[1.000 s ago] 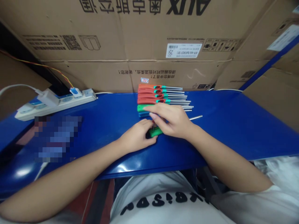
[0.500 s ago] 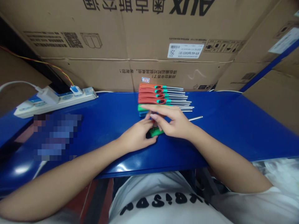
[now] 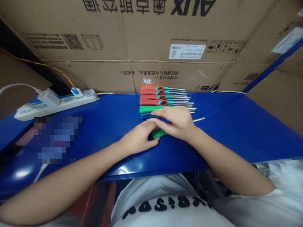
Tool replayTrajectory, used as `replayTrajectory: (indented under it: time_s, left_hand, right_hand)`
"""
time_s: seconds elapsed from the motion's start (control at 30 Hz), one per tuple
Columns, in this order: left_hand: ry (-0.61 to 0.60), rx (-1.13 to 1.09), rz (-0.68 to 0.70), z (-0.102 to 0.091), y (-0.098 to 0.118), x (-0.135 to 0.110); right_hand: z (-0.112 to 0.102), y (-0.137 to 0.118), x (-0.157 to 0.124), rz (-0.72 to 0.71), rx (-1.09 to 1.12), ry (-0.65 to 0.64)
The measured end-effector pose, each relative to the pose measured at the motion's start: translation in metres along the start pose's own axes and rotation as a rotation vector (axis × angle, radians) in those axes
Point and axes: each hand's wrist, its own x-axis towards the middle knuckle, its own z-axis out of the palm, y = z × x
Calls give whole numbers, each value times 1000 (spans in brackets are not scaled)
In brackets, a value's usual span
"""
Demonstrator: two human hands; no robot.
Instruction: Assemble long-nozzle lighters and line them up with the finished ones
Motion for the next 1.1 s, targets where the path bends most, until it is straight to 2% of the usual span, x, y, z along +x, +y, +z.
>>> replayTrajectory:
  time_s: [0.17, 0.23, 0.33, 0.4, 0.47, 0.53, 0.6, 0.77, 0.83, 0.97, 1.03, 1.1]
  left_hand:
    - [-8, -1, -12, -1, -1, -1]
    - [-7, -7, -20, -1, 0, -1]
    - [2, -12, -20, 0, 1, 0]
    - [6, -5, -14, 0, 1, 0]
    - [2, 3, -9, 1, 0, 0]
    - [-1, 7, 5, 1, -1, 0]
    - [0, 10, 13, 1, -2, 0]
    - [-8, 15, -21, 1, -1, 0]
    - [-14, 13, -19, 0, -1, 0]
    - [-9, 10, -7, 0, -1, 0]
    - [-1, 6, 3, 0, -1, 0]
    - [-3, 1, 9, 0, 0, 1]
  right_hand:
    - [4, -5, 1, -5, 266, -108]
    - [6, -6, 0, 9, 190, -70]
    - [7, -5, -3, -11, -92, 9]
    - [6, -4, -4, -31, -189, 13]
    - [5, -3, -4, -35, -131, -36]
    - [4, -1, -3, -21, 25, -81]
    - [4, 0, -3, -5, 111, -78]
    - [4, 4, -5, -14, -120, -7]
    - [4, 3, -5, 4, -85, -21]
    - [5, 1, -1, 41, 176, -59]
    - [4, 2, -1, 16, 142, -25]
    - [3, 5, -2, -40, 17, 14]
